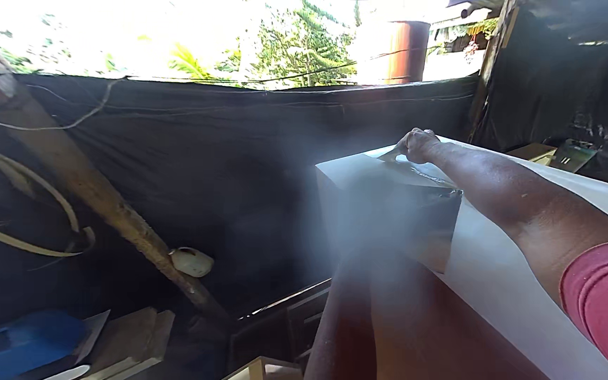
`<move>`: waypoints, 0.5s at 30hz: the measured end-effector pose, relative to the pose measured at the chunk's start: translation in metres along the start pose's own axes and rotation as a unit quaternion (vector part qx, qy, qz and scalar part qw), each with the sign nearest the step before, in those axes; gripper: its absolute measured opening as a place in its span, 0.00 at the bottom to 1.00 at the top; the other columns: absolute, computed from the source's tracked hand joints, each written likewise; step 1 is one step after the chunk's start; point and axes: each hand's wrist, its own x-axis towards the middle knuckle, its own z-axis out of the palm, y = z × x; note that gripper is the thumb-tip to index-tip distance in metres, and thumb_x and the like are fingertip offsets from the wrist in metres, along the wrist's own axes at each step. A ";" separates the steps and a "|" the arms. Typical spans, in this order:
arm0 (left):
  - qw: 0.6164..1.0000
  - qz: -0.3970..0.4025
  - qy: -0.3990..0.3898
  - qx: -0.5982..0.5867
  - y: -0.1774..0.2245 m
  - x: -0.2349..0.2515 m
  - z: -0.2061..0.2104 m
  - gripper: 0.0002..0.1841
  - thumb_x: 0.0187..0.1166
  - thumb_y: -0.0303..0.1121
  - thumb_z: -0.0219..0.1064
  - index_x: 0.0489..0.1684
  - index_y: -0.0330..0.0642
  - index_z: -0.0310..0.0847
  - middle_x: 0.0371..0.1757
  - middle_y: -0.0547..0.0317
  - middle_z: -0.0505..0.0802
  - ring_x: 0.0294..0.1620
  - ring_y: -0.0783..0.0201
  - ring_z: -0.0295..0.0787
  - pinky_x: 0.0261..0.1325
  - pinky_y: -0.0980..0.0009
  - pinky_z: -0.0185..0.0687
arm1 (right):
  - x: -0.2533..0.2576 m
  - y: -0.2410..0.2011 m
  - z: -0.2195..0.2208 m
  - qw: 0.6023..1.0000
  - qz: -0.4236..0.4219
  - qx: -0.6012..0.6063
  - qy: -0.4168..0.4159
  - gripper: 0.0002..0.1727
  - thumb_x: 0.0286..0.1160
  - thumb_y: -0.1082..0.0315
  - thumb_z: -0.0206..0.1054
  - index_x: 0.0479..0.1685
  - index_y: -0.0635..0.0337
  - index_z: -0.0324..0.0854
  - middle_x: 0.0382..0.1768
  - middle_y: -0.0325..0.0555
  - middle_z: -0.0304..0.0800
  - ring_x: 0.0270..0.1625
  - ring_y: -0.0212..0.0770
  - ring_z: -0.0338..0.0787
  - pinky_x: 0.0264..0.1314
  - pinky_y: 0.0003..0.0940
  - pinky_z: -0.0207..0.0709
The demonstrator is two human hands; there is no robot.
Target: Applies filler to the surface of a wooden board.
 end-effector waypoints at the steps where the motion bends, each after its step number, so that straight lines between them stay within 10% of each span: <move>1: 1.000 0.004 0.000 -0.025 0.000 0.000 0.000 0.21 0.93 0.49 0.47 0.58 0.49 0.84 0.49 0.56 0.91 0.50 0.61 0.88 0.50 0.58 0.84 | 0.005 -0.003 0.003 1.000 -0.001 -0.003 0.001 0.16 0.80 0.65 0.64 0.61 0.40 0.91 0.65 0.48 0.89 0.76 0.56 0.78 0.75 0.66 0.63; 9: 0.987 0.077 -0.003 -0.138 -0.018 0.023 0.000 0.19 0.94 0.40 0.46 0.47 0.40 0.83 0.33 0.56 0.85 0.35 0.65 0.83 0.38 0.67 0.79 | 0.022 -0.046 -0.002 0.999 0.018 0.000 -0.040 0.25 0.80 0.69 0.64 0.74 0.35 0.84 0.74 0.49 0.83 0.80 0.57 0.75 0.79 0.66 0.61; 15: 0.996 0.040 0.004 -0.082 -0.001 0.011 0.002 0.20 0.94 0.45 0.47 0.57 0.43 0.83 0.43 0.53 0.88 0.43 0.62 0.86 0.46 0.61 0.82 | 0.020 -0.058 -0.005 0.997 0.041 0.031 -0.053 0.28 0.75 0.72 0.66 0.76 0.41 0.82 0.76 0.55 0.81 0.80 0.61 0.76 0.76 0.69 0.64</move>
